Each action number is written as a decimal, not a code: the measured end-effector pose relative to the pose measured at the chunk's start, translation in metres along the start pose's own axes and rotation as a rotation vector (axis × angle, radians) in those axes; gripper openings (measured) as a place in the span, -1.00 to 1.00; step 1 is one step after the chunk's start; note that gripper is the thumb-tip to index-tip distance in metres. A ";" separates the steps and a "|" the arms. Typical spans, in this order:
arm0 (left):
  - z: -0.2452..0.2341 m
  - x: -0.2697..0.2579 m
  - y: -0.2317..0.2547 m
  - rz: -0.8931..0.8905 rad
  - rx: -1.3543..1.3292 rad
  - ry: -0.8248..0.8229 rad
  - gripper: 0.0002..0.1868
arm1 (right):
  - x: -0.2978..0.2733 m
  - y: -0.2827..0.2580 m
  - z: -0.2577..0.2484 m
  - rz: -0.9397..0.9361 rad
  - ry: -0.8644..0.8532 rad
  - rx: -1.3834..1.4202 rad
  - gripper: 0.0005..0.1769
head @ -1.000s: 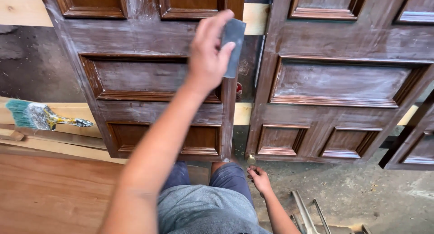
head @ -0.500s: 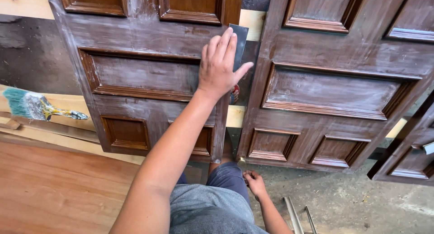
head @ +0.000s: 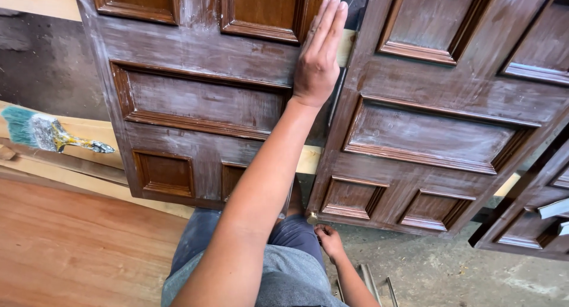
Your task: The person sands the surface of a wooden door using a sanding block. They move the block across the panels and edges of the door, focusing on smoothing the wood. The person briefly pauses to touch their face before resuming the sanding task.
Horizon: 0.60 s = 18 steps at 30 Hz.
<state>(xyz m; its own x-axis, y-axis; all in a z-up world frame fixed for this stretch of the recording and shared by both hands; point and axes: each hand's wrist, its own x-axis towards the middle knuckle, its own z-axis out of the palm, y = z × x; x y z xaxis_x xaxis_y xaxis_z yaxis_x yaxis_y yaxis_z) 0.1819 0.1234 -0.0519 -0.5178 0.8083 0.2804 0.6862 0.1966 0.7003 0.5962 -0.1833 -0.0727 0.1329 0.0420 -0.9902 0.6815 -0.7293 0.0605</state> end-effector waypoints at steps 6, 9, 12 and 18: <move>0.010 0.025 0.022 -0.303 0.367 -0.191 -0.35 | -0.006 -0.011 -0.002 0.024 0.004 -0.110 -0.66; -0.016 0.012 0.044 -0.397 0.299 -0.310 -0.38 | -0.004 -0.013 -0.003 0.016 -0.015 0.015 -0.72; -0.032 -0.014 0.046 -0.331 0.266 -0.381 -0.36 | 0.000 -0.015 -0.004 0.029 -0.011 0.056 -0.73; 0.007 0.048 0.011 -0.299 0.309 -0.393 -0.32 | 0.000 -0.015 -0.002 0.018 -0.033 0.061 -0.69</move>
<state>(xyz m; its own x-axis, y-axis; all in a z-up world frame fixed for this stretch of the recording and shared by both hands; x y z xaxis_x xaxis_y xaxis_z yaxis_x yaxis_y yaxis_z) 0.1679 0.1687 -0.0358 -0.5241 0.8262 -0.2066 0.6871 0.5535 0.4706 0.5874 -0.1709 -0.0734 0.1203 0.0071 -0.9927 0.6341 -0.7700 0.0713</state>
